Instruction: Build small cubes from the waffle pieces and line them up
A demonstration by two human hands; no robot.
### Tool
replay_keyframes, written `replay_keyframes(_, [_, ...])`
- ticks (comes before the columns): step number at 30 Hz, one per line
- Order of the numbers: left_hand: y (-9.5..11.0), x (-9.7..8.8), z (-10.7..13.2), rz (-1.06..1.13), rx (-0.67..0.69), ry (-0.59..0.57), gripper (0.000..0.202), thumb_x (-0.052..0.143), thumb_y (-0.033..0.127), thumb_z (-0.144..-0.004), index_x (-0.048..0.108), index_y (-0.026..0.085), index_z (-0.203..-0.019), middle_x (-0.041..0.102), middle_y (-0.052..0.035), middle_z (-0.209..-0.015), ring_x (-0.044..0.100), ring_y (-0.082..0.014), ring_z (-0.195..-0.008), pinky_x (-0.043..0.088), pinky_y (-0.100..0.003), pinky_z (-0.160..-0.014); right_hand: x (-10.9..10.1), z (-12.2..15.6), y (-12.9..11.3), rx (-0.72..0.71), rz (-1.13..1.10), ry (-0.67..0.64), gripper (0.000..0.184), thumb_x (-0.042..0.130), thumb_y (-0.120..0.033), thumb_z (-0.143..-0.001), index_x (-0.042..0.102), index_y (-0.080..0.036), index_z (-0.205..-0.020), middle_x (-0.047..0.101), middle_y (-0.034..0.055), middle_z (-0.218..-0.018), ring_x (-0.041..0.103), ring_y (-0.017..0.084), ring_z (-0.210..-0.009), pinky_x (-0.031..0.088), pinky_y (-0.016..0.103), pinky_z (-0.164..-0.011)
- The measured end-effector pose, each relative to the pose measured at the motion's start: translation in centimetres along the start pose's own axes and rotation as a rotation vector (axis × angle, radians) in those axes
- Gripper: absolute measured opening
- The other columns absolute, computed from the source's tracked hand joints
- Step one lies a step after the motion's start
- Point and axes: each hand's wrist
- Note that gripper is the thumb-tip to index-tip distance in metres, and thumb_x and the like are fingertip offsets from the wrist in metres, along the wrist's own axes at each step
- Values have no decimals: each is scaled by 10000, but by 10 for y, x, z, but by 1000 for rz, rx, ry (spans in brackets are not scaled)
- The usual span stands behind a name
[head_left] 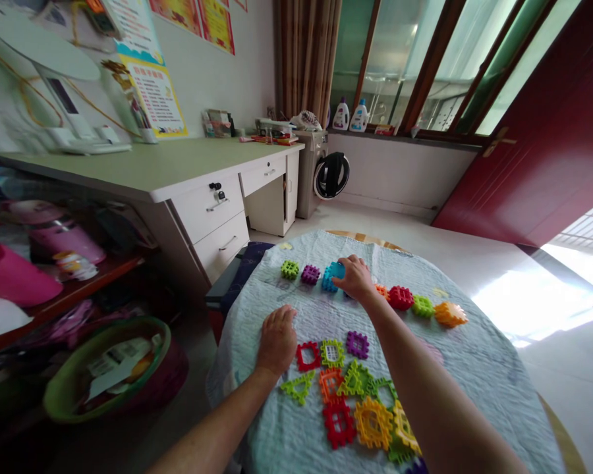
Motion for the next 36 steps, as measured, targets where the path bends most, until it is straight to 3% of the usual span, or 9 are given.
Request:
replay_keyframes(9, [2,-4,0,7,-6,-20,407,464,36,-812,627,172,-1159,620,-93,-1273,533,-234,-1223,380,-411,-1104,18,-11,3,29,23,-124,511,678,-375,-760,629,-188,-1233,581,132,-1197,518,296,-1106,391,393,-905])
replay_keyframes(14, [3,-5,-1,7,5,-29,379,461,46,-817,629,170,-1134,623,-98,-1251,536,-233,-1207,382,-409,-1098,25,-6,11,16,-18,-44,650,717,-366,-735,538,-216,-1341,534,134,-1293,499,300,-1141,404,401,-911])
replay_keyframes(20, [3,-5,-1,-5,17,-14,362,464,50,-815,623,176,-1115,626,-95,-1221,547,-224,-1174,394,-395,-1077,21,8,25,-2,-74,41,616,717,-320,-721,555,-227,-1309,528,128,-1309,502,302,-1139,411,418,-926])
replay_keyframes(24, [4,-6,-1,-21,25,-21,354,465,53,-813,623,172,-1106,626,-100,-1214,548,-227,-1162,396,-399,-1069,19,20,32,30,-174,47,451,660,-236,-758,603,-175,-1201,616,119,-1163,577,230,-1020,426,332,-886])
replay_keyframes(29, [5,-7,-1,-30,37,-27,358,463,52,-810,622,178,-1105,622,-95,-1218,549,-228,-1152,395,-393,-1058,26,26,26,85,-232,-5,346,588,-100,-755,605,-165,-1094,690,31,-831,615,164,-800,412,255,-742])
replay_keyframes(36, [5,-7,-1,-28,34,-15,360,457,50,-810,623,180,-1102,628,-95,-1214,553,-235,-1156,402,-396,-1052,37,21,19,145,-274,37,339,556,-93,-761,564,-177,-1089,710,28,-822,624,164,-774,395,249,-701])
Point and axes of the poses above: each hand's wrist, its own z-axis away from the middle knuckle, its own x-axis out of the palm, y = z × x
